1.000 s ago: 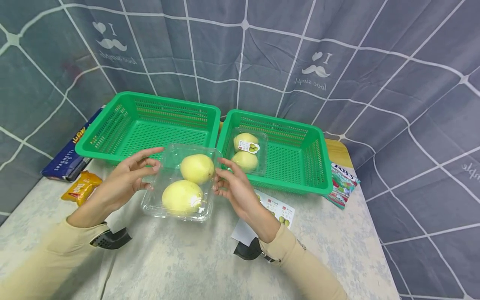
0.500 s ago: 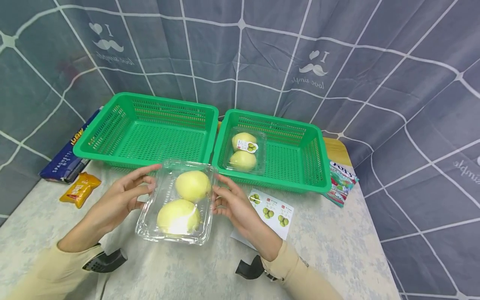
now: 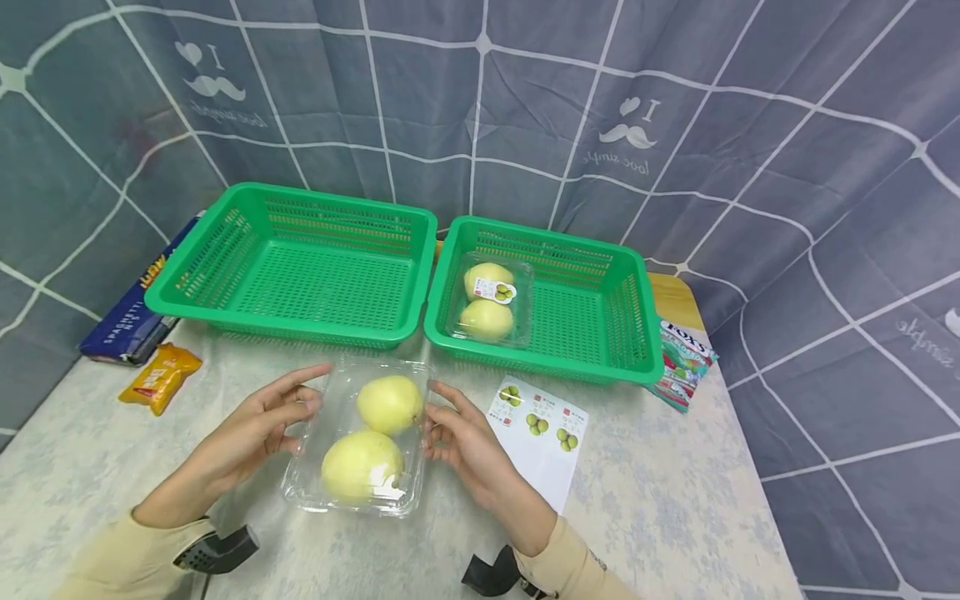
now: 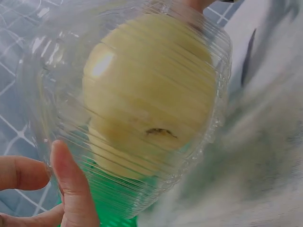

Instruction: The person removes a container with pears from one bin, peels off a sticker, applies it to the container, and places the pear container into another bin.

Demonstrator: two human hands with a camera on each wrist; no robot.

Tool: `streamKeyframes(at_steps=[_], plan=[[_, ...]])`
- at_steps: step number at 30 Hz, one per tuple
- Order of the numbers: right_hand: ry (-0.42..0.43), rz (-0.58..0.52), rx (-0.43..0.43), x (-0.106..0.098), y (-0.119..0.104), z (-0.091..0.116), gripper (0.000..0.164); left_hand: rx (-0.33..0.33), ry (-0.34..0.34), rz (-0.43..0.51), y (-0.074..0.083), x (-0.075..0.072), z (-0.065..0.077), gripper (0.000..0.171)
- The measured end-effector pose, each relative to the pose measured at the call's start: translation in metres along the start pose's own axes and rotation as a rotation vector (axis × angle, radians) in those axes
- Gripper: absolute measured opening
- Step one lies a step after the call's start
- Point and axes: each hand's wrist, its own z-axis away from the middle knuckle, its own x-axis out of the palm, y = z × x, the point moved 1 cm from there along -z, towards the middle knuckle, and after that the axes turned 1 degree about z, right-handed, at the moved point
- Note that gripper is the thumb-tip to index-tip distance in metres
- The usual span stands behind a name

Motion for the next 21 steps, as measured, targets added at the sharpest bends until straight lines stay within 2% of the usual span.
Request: streamKeyframes(at_steps=[9,16,19,21], plan=[[0.035,-0.023,0.027,-0.011,0.017,-0.01,0.055,-0.085,0.027,0.038,-0.021,0.003,-0.009,0.062],[0.076,-0.014,0.021,-0.019,0.024,-0.02,0.057,-0.087,0.086,0.05,-0.026,0.006,-0.019,0.06],[0.099,0.034,0.013,-0.022,0.025,-0.021,0.056,-0.101,0.109,0.063,-0.029,0.008,-0.022,0.058],[0.112,0.108,0.004,-0.025,0.024,-0.02,0.055,-0.106,0.12,0.064,-0.031,0.01,-0.023,0.058]])
